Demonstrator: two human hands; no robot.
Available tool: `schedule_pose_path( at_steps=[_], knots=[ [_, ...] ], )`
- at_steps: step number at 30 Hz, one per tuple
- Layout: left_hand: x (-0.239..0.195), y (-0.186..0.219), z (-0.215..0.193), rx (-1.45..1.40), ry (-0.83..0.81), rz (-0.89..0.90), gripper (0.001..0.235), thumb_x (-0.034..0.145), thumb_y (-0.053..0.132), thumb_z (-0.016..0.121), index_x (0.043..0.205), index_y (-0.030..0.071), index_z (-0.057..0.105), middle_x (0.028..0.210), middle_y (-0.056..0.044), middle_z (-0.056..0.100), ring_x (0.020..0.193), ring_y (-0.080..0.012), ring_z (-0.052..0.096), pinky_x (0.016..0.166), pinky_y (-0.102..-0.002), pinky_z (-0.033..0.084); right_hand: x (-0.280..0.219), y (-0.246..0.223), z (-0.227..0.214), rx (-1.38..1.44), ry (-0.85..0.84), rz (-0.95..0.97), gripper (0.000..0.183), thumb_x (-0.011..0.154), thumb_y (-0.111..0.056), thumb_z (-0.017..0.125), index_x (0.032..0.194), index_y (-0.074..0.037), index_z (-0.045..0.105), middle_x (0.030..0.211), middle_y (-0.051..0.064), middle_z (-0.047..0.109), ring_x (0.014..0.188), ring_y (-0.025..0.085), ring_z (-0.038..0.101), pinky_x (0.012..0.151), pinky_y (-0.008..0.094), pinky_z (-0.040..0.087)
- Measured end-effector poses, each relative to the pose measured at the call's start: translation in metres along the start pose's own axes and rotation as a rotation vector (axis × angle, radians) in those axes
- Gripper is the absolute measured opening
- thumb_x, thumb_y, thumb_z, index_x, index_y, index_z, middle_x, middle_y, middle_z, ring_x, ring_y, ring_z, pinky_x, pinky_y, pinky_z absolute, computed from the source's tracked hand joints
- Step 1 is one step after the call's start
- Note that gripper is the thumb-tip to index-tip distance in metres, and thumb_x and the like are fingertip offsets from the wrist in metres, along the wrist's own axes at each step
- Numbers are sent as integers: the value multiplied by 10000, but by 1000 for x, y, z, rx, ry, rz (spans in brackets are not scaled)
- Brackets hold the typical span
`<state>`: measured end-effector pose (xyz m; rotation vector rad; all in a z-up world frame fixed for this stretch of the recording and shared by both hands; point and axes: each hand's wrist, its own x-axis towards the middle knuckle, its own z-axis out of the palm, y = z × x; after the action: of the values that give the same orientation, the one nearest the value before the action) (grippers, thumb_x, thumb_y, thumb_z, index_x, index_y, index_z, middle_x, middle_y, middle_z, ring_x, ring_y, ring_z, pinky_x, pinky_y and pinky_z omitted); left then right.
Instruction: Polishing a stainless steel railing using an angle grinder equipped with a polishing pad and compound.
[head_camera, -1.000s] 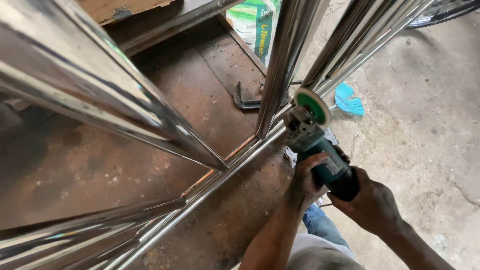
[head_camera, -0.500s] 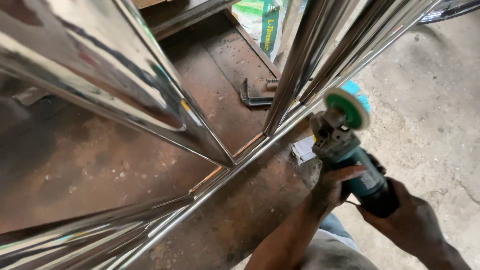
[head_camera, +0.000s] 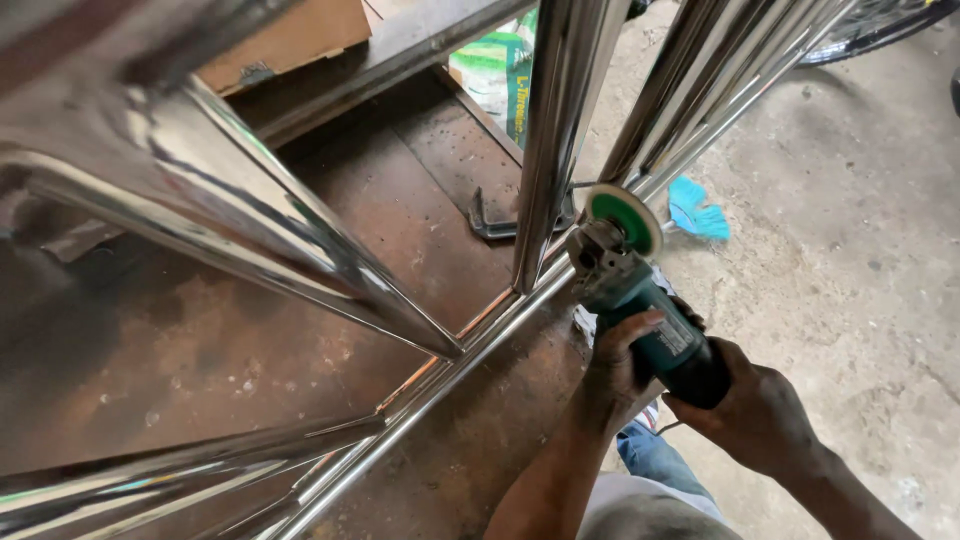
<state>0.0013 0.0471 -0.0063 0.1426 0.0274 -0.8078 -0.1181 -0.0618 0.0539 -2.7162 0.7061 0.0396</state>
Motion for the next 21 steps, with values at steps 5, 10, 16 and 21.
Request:
schedule_pose_path(
  at_steps=[5, 10, 16, 21],
  knots=[
    [-2, 14, 65, 5, -89, 18, 491, 844, -46, 697, 1316, -43, 563, 1015, -166, 716, 847, -244, 716, 830, -321, 585, -11, -31, -59, 104, 27, 77, 816, 583, -296, 934, 1317, -151, 607, 863, 86, 815, 631, 267, 783, 566, 391, 598],
    [-19, 37, 134, 115, -97, 20, 577, 795, -23, 731, 1337, 46, 546, 1018, -93, 688, 845, -201, 706, 822, -305, 576, -17, -47, -94, 229, 77, 38, 823, 556, -222, 941, 1300, -86, 620, 864, 98, 825, 605, 232, 788, 540, 355, 612],
    [-21, 22, 83, 222, 77, 54, 414, 812, 25, 724, 1208, -25, 618, 952, -116, 704, 779, -188, 680, 749, -287, 567, -7, -38, -62, 416, -138, 172, 642, 601, -122, 934, 1199, -69, 706, 698, 111, 817, 493, 211, 699, 487, 332, 540],
    [-24, 17, 102, 244, 297, 13, 300, 797, 44, 727, 1081, -21, 659, 924, -110, 686, 760, -169, 622, 726, -291, 523, 4, -10, -54, 745, -296, 279, 503, 663, 73, 895, 1148, 34, 769, 625, 191, 734, 449, 251, 593, 418, 349, 436]
  ],
)
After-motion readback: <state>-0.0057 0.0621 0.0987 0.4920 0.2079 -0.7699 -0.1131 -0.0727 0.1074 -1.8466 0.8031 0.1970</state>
